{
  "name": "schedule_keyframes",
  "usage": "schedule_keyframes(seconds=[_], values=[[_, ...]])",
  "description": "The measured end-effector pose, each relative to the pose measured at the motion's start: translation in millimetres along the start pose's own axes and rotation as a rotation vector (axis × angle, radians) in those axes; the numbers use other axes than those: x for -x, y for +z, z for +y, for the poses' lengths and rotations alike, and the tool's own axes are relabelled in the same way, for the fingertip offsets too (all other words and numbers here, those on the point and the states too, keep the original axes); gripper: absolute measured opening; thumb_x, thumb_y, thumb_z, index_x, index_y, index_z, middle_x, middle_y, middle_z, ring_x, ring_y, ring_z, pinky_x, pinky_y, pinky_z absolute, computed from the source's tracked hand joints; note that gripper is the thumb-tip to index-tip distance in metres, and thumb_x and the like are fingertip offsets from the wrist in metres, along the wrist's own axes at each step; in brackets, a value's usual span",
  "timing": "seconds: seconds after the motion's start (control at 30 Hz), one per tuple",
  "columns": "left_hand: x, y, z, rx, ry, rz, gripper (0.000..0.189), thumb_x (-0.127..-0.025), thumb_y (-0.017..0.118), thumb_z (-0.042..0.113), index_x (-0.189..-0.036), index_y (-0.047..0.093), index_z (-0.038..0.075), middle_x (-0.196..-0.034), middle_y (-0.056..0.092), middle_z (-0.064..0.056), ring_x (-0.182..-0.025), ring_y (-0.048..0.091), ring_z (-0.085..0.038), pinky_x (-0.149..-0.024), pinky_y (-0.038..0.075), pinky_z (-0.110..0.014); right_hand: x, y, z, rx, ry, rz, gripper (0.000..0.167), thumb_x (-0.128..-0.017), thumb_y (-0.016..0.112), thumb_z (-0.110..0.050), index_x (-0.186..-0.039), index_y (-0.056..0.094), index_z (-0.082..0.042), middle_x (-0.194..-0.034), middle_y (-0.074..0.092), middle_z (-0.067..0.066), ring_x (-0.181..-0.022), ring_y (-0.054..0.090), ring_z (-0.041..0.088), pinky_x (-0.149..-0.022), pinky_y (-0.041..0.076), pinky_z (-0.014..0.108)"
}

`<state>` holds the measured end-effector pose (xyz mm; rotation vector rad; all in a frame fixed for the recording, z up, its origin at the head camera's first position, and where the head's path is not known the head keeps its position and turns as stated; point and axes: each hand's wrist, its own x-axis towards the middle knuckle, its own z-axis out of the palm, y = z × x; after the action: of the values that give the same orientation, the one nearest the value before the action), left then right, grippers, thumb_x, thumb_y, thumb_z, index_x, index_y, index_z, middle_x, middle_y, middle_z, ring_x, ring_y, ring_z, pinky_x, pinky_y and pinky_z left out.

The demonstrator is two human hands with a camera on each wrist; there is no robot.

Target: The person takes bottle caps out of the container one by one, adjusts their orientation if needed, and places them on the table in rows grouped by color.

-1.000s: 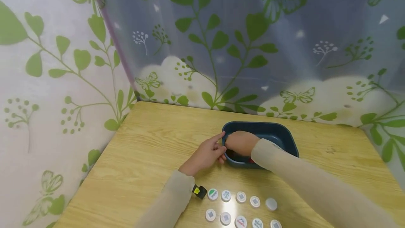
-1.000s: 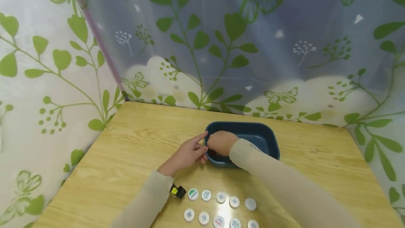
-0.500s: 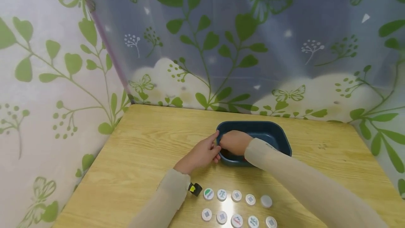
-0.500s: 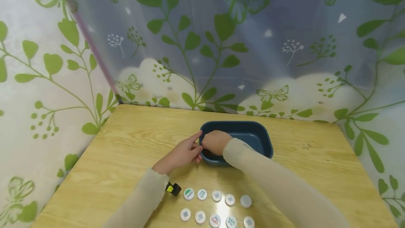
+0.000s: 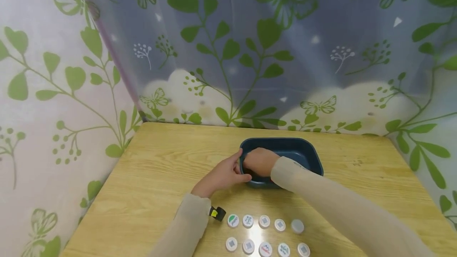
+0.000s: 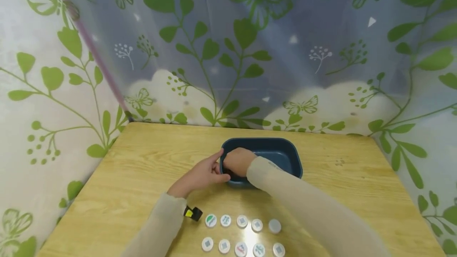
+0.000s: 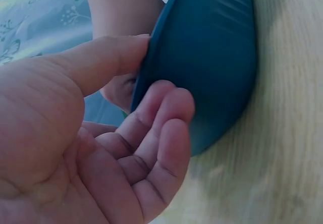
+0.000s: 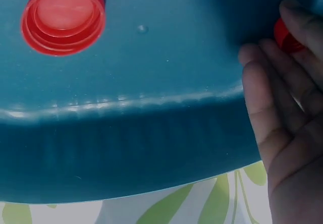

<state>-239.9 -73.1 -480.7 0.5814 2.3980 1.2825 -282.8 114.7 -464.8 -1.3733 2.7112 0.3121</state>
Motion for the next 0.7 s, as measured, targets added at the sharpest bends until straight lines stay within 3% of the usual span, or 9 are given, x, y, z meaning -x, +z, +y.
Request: schedule_keyframes(seconds=[0.17, 0.5, 0.7], values=[[2.7, 2.7, 0.1, 0.025, -0.008, 0.011, 0.098, -0.095, 0.077, 0.035, -0.167, 0.013, 0.014, -0.086, 0.064, -0.001, -0.07, 0.055, -0.014, -0.065, 0.045, -0.028, 0.8, 7.3, 0.3, 0.006, 0.002, 0.032, 0.007, -0.094, 0.077, -0.016, -0.09, 0.078, -0.021, -0.084, 0.073, -0.001, -0.079, 0.071, 0.019, -0.082, 0.059, 0.039], [4.3, 2.6, -2.6, 0.044, -0.006, 0.006, 0.097, -0.097, 0.075, 0.037, -0.168, 0.011, 0.015, -0.084, 0.063, -0.001, -0.067, 0.052, -0.014, -0.063, 0.043, -0.029, 0.1, 6.2, -1.4, -0.028, 0.048, -0.017, 0.009, -0.096, 0.075, -0.024, -0.091, 0.073, -0.018, -0.082, 0.072, 0.0, -0.078, 0.071, 0.02, -0.081, 0.059, 0.041], [3.3, 3.0, -4.7, 0.041, -0.005, -0.002, 0.097, -0.097, 0.074, 0.037, -0.168, 0.011, 0.015, -0.083, 0.064, -0.001, -0.068, 0.054, -0.015, -0.063, 0.044, -0.029, 8.3, 3.1, 5.5, -0.054, 0.026, -0.001, 0.011, -0.099, 0.072, -0.027, -0.094, 0.065, -0.019, -0.079, 0.063, -0.004, -0.069, 0.063, 0.014, -0.071, 0.057, 0.036]])
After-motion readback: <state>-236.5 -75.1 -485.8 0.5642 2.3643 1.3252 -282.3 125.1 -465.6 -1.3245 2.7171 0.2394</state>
